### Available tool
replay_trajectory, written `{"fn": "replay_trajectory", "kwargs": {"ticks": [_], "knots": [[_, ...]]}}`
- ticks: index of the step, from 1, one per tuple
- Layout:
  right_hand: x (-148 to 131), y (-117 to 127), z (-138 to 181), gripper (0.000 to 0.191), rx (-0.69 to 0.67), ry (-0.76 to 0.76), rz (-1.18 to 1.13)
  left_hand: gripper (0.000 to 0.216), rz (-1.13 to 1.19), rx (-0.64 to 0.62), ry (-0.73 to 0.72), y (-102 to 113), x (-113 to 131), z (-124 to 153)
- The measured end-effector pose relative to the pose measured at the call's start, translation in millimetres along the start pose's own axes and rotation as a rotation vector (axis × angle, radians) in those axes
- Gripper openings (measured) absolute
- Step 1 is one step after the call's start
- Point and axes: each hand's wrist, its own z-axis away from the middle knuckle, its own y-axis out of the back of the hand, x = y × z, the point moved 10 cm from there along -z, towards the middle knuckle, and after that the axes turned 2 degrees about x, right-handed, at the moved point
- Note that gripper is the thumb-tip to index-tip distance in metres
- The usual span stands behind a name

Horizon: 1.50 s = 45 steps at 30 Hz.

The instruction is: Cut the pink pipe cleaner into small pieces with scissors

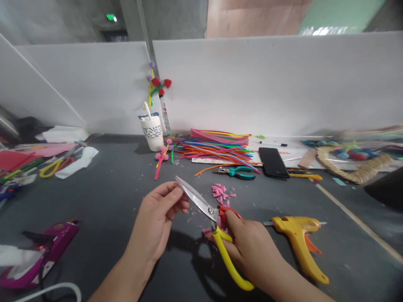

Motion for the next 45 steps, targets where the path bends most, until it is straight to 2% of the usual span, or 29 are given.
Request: {"fn": "replay_trajectory", "kwargs": {"ticks": [4,7,12,15,17,20,23,32,39,45], "knots": [[3.7,0.6,-1.2,0.025,-0.016,-0.036,-0.076,0.005,0.000,-0.006,0.000,-0.8,0.4,1.2],[8.0,2.0,-2.9,0.022,-0.025,-0.089,-0.297,0.005,-0.015,-0.049,0.054,-6.5,-6.4,3.1],[15.3,8.4,-4.0,0.016,-0.005,-0.218,-0.798,0.008,-0.053,-0.246,0.311,-31.2,-40.0,16.3],[23.8,5.1,-1.7,0.017,-0.049,-0.385,-0.982,0.011,-0.070,-0.362,0.416,-45.4,-56.8,27.6],[22.9,3.4,-1.4,0.021,-0.108,-0.429,-1.060,0.013,-0.082,-0.413,0.464,-51.4,-64.9,33.7],[19.2,3.4,-1.6,0.022,-0.180,-0.430,-1.091,0.013,-0.107,-0.467,0.525,-56.2,-74.0,40.5],[17.0,4.5,-1.2,0.016,-0.187,-0.408,-1.100,0.012,-0.142,-0.496,0.551,-57.6,-78.3,43.7],[15.8,-6.4,0.4,0.012,-0.225,-0.436,-1.169,0.012,-0.187,-0.502,0.511,-56.8,-76.2,41.1],[22.6,-12.3,4.2,0.010,-0.200,-0.483,-1.098,0.013,-0.342,-0.419,0.334,-49.2,-65.5,28.7],[18.2,-4.4,1.0,0.014,-0.188,-0.425,-1.039,0.012,-0.375,-0.384,0.364,-46.8,-68.8,29.7]]}}
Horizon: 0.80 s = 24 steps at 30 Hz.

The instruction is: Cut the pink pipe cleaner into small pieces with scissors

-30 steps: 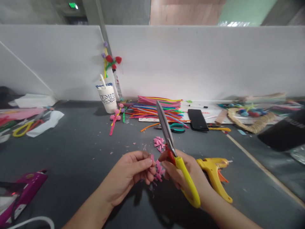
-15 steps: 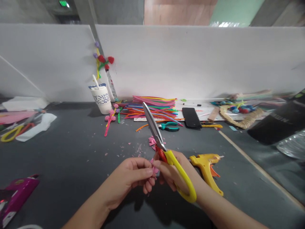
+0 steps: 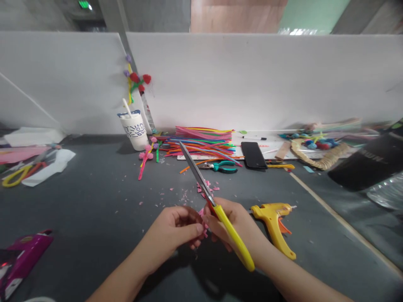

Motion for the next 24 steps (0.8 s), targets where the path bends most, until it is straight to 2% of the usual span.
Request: {"fn": "replay_trajectory", "kwargs": {"ticks": [4,8,11,17,24], "knots": [[-11.1,6.0,-0.7,0.021,0.034,0.140,0.100,0.011,0.071,0.126,-0.094,18.8,12.2,-0.1],[-16.2,8.9,0.9,0.029,0.102,0.239,0.410,0.007,0.194,0.324,-0.227,52.0,31.0,4.4],[-15.9,3.7,1.7,0.030,0.119,0.276,0.643,0.003,0.258,0.406,-0.297,68.4,40.3,9.6],[-15.7,-7.6,2.3,0.029,0.162,0.391,0.989,0.003,0.300,0.430,-0.376,77.1,46.4,17.0],[-14.2,-15.3,5.7,0.035,0.171,0.464,1.055,0.008,0.292,0.422,-0.425,77.7,51.5,17.6]]}}
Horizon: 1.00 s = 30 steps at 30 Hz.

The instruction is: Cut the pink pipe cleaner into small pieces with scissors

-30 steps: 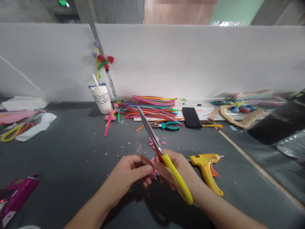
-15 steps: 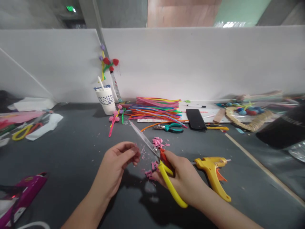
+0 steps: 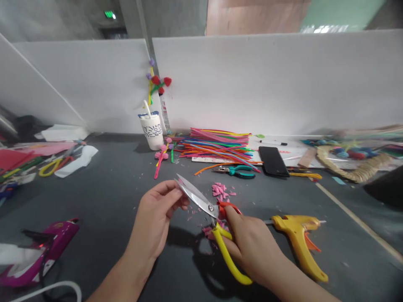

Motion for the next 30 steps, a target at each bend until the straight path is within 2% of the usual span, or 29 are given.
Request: {"fn": "replay_trajectory", "kwargs": {"ticks": [8,30], "knots": [[-0.5,1.8,1.1,0.036,0.046,0.026,0.039,0.008,0.021,0.009,0.003,0.7,0.3,1.6],[1.6,-1.6,0.3,0.023,-0.005,0.008,0.075,0.005,0.013,0.037,0.023,3.3,0.0,1.0]]}}
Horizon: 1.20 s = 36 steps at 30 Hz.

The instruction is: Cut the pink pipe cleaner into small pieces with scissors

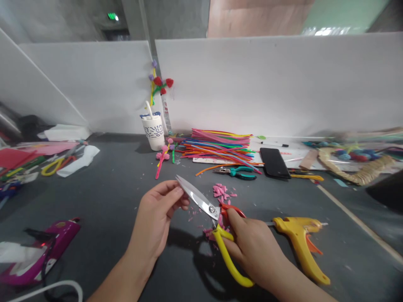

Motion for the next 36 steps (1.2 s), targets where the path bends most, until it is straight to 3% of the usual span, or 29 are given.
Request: {"fn": "replay_trajectory", "kwargs": {"ticks": [4,8,12,15,21,27,36], "knots": [[5.7,-2.9,-0.8,0.020,-0.046,-0.067,-0.107,0.004,-0.013,0.005,-0.006,0.3,1.3,0.8],[13.0,-2.6,-3.2,0.023,-0.058,-0.188,-0.525,0.005,-0.040,-0.012,0.043,-3.5,-3.2,2.8],[20.2,-5.0,-3.9,0.018,-0.054,-0.340,-0.993,0.008,-0.119,-0.154,0.165,-22.3,-21.5,9.3],[22.4,-7.7,-3.6,0.017,-0.075,-0.414,-1.198,0.011,-0.122,-0.303,0.316,-41.6,-44.5,21.5],[14.5,-9.4,-3.7,0.016,-0.236,-0.369,-1.208,0.013,-0.128,-0.515,0.503,-64.8,-75.3,45.2],[19.0,-10.9,-1.0,0.011,-0.267,-0.381,-1.182,0.015,-0.215,-0.460,0.456,-57.6,-76.1,37.3],[76.5,-21.2,-15.6,0.019,-0.001,-0.594,-1.140,0.026,-0.481,-0.310,0.185,-37.5,-56.0,11.7]]}}
